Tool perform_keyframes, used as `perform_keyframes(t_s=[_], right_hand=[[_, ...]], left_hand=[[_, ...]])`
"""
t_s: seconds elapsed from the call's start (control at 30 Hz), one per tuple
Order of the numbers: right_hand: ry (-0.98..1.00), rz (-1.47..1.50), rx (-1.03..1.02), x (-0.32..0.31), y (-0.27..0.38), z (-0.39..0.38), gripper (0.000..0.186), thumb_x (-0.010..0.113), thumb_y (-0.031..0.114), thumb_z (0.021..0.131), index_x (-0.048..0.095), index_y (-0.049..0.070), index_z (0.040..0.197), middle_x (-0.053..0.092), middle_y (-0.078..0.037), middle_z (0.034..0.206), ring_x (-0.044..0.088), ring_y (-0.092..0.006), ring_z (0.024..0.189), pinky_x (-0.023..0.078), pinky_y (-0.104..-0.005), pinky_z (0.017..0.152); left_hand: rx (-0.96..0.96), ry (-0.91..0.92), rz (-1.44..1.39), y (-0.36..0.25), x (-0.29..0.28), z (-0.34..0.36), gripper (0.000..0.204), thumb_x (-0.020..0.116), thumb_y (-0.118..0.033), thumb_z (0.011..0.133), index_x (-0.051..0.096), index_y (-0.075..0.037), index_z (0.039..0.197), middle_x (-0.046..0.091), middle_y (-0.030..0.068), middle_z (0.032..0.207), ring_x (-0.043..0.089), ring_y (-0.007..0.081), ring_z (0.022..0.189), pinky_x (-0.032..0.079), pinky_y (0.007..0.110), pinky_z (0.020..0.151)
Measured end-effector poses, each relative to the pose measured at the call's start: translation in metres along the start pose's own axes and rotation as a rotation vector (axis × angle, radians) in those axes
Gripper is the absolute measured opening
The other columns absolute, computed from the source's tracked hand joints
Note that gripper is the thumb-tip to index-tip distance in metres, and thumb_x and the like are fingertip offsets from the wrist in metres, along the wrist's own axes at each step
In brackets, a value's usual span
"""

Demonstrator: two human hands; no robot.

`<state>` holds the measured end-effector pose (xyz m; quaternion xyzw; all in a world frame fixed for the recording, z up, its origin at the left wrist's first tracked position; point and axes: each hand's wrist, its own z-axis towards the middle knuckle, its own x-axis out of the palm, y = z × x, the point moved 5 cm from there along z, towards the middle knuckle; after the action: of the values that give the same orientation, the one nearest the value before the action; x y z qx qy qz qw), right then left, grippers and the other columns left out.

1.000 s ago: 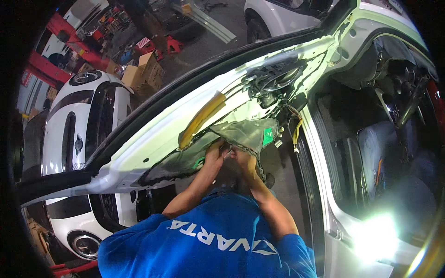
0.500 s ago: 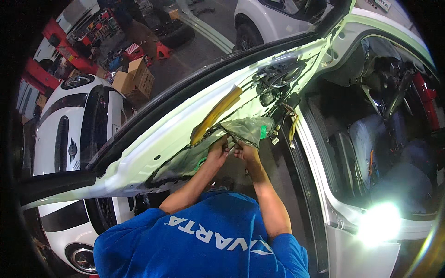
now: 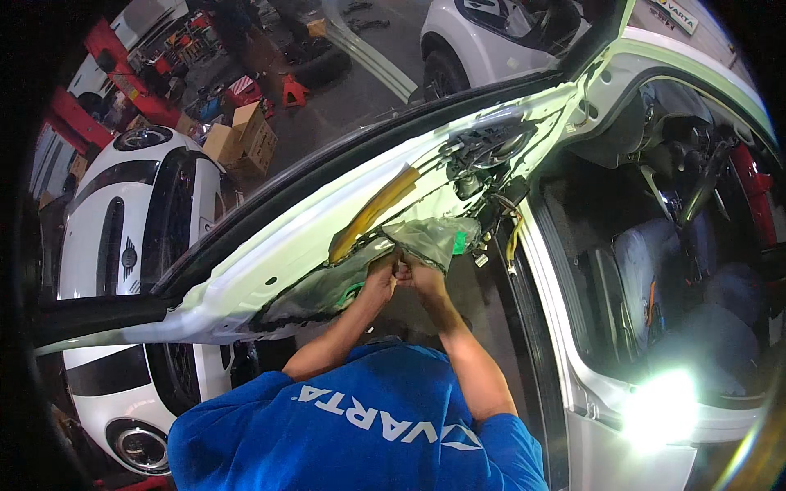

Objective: Repairing or assembling internal components of a car door panel, including wiring and plastic liners.

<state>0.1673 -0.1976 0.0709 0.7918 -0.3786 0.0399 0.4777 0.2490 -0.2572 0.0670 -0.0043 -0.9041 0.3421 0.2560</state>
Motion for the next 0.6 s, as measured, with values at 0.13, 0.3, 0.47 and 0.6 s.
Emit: perform_keyframes(t_s=[0.13,0.3,0.47,0.6], right_hand=[[-0.496,-1.408,-0.639,0.012,0.016,-0.024,0.027,0.054,0.028,0.088,0.062,0.005,0.101,0.063,-0.013,0.077,0.063,-0.0230,0.070,0.050,-0.0379,0.063],[-0.264,-1.314,-0.418,-0.005,0.016,-0.018,0.028,0.050,0.030,0.090,0.061,0.009,0.105,0.065,-0.012,0.082,0.063,-0.0237,0.069,0.050,-0.0375,0.064],[0.268,0.138,0.114,-0.010,-0.002,-0.006,0.035,0.046,0.041,0.090,0.060,0.011,0.100,0.064,-0.002,0.080,0.059,-0.0122,0.065,0.051,-0.0279,0.061],[0.372,0.251,0.407,-0.008,-0.022,-0.004,0.034,0.046,0.038,0.092,0.059,0.008,0.101,0.064,-0.005,0.083,0.059,-0.0148,0.067,0.052,-0.0295,0.064]], left_hand=[[0.082,-0.068,-0.040,0.002,-0.003,0.004,0.010,0.060,-0.014,0.085,0.056,-0.006,0.081,0.055,0.0040,0.069,0.047,0.0109,0.055,0.042,0.025,0.047],[0.036,-0.047,-0.120,0.027,-0.024,0.042,0.016,0.062,-0.012,0.083,0.061,-0.001,0.094,0.060,0.0032,0.080,0.052,0.0111,0.066,0.042,0.026,0.058],[0.129,0.021,-0.019,0.031,-0.039,0.065,0.013,0.053,-0.016,0.087,0.058,-0.004,0.089,0.059,0.0077,0.077,0.053,0.0177,0.061,0.045,0.030,0.049],[-0.057,0.039,0.005,0.038,-0.030,0.044,0.015,0.053,-0.021,0.086,0.056,-0.006,0.087,0.057,0.0076,0.065,0.050,0.0179,0.049,0.041,0.032,0.043]])
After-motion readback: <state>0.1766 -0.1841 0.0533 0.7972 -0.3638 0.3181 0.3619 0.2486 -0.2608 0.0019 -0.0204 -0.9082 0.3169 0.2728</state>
